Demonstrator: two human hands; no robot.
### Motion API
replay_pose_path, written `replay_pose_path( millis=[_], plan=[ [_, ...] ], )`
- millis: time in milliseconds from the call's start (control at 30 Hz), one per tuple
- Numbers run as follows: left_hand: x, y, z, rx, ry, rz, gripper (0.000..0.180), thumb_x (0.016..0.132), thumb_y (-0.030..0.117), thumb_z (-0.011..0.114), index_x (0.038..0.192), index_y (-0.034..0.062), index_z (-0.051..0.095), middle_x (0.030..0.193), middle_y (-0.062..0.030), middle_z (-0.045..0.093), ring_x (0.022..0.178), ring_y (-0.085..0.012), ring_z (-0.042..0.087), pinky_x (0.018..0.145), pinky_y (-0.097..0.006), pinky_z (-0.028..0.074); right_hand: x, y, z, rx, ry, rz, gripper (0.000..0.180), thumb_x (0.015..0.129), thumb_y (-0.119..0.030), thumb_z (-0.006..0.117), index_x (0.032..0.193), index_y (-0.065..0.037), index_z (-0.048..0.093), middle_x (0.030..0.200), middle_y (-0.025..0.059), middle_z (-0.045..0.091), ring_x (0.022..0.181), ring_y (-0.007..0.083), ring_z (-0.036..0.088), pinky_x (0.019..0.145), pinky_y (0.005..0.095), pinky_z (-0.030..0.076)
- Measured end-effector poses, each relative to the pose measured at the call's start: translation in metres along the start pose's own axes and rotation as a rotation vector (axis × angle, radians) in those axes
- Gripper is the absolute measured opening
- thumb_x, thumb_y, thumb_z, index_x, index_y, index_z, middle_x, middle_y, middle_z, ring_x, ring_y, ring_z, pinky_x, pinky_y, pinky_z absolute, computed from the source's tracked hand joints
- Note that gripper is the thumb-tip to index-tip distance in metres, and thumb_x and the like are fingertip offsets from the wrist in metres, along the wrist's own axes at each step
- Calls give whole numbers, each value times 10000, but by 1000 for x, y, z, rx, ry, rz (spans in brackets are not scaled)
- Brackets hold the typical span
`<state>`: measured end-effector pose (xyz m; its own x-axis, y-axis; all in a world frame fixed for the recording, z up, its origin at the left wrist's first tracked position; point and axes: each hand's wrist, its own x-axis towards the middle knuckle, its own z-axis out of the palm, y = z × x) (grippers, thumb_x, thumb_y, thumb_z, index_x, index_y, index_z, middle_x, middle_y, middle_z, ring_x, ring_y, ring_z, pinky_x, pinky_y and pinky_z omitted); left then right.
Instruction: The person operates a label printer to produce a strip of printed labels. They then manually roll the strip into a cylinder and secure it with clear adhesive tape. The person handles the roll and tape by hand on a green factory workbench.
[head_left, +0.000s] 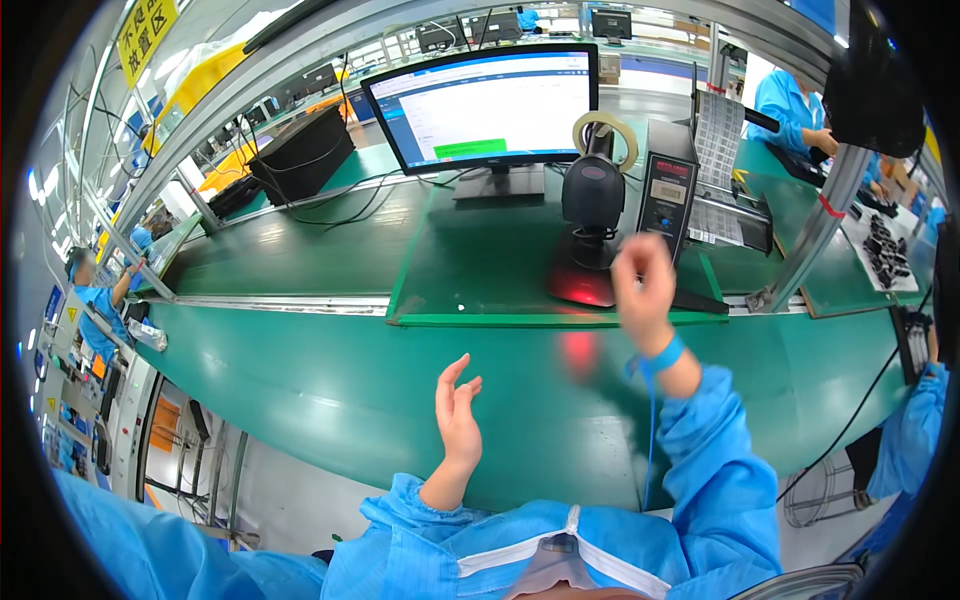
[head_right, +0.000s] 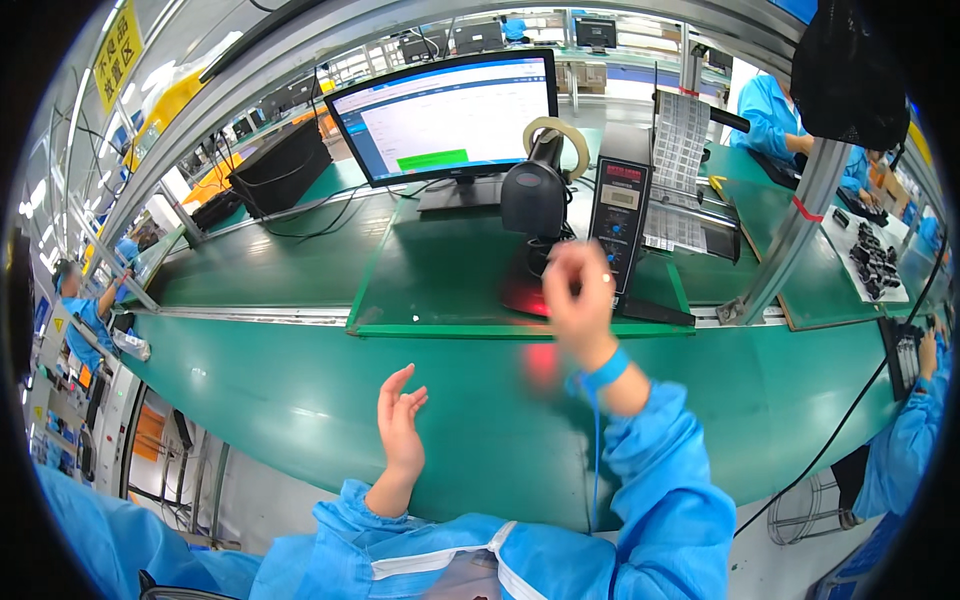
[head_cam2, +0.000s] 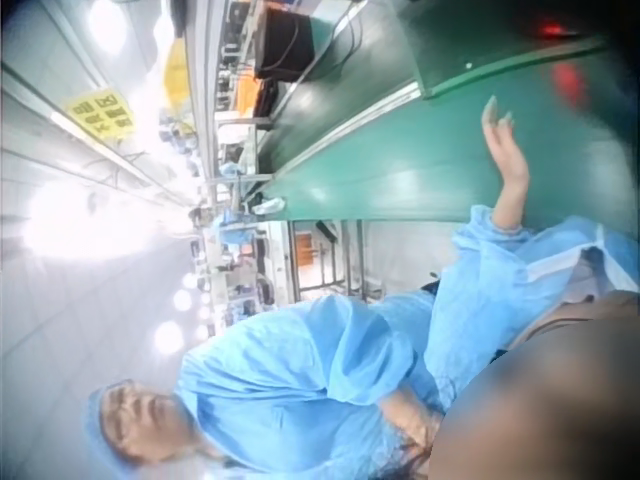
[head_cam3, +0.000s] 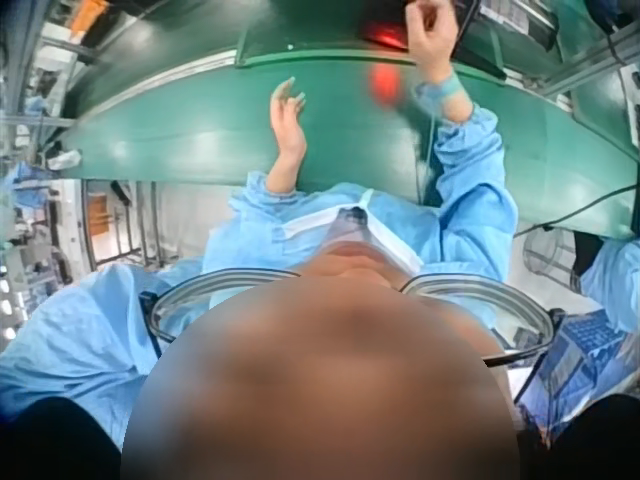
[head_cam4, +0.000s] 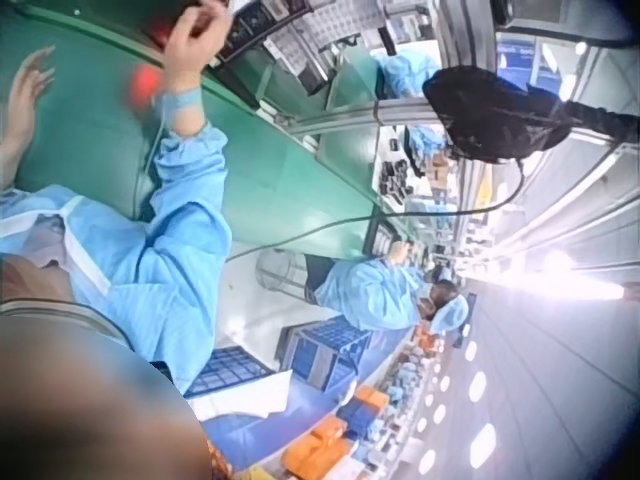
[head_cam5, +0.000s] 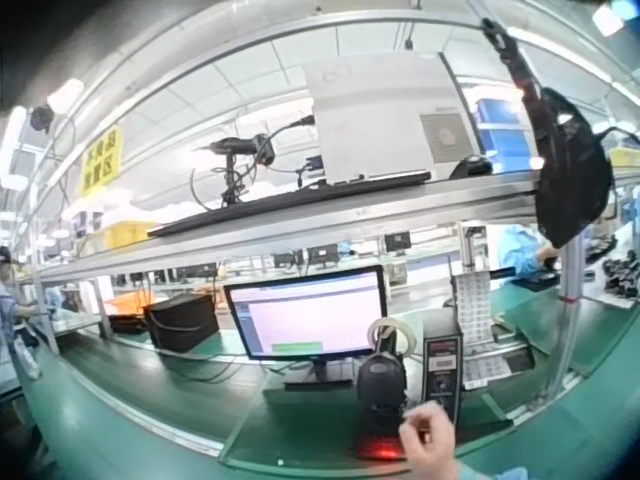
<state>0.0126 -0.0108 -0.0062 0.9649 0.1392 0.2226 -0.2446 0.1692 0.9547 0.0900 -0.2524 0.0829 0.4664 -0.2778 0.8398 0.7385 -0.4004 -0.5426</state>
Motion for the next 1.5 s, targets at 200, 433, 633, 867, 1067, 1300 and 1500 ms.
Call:
replay_pose_path(
  millis=[200, 433, 633, 867, 1067, 1300, 1500],
  plan=[
    [-4, 1, 12, 53, -156, -68, 315, 886, 118, 382, 1178, 28, 458, 1223, -79, 477, 913, -144, 542, 829, -278, 413, 154, 21, 0, -343, -46, -172, 167, 750, -89, 547, 896, -29, 602, 880, 132, 559, 787, 247, 560, 697, 322, 452],
    [-3, -5, 13, 34, -215, -69, 293, 886, 116, 406, 1148, 7, 480, 1193, -77, 502, 908, -137, 542, 830, -272, 413, 190, 52, 20, -631, -320, 34, 312, 812, -224, 521, 1024, -2, 579, 949, 186, 615, 865, 301, 591, 801, 336, 442],
    [-6, 2, 5, -6, -191, -166, 258, 871, 104, 413, 1087, 8, 515, 1121, -86, 554, 867, -137, 559, 814, -274, 427, 75, -80, -21, -143, -583, -71, 164, 741, -44, 567, 900, -4, 571, 848, 103, 591, 739, 198, 567, 672, 290, 455],
    [-12, 2, 11, 18, -307, -212, 226, 838, 64, 424, 1019, -8, 539, 1067, -128, 567, 854, -148, 564, 781, -279, 451, 35, -145, -163, 842, -1303, 50, 181, 813, -102, 581, 958, 5, 602, 858, 154, 616, 711, 246, 607, 540, 317, 470],
    [-22, 0, 37, 157, -703, -193, 219, 826, 25, 475, 1036, 11, 536, 1133, -93, 536, 897, -153, 547, 838, -257, 420, -1, -42, -176, 219, -140, 907, 157, 853, -174, 494, 896, -29, 537, 703, 46, 562, 651, 162, 530, 609, 254, 410],
    [-12, 13, 101, 654, -1105, 319, 504, 771, 191, 589, 1216, 35, 411, 1259, -177, 410, 1157, -342, 397, 972, -405, 323, 5, -90, -175, 478, 0, 785, 138, 813, -163, 519, 877, -44, 491, 702, 31, 489, 651, 138, 487, 613, 245, 389],
    [-119, 1, 193, 385, -1838, 43, 709, 788, 251, 553, 1348, 8, 193, 1172, -274, 443, 1051, -387, 459, 884, -443, 374, 67, -171, -214, -214, 19, -102, 118, 799, -118, 511, 835, -6, 504, 721, 66, 491, 640, 134, 466, 585, 234, 383]
  ],
)
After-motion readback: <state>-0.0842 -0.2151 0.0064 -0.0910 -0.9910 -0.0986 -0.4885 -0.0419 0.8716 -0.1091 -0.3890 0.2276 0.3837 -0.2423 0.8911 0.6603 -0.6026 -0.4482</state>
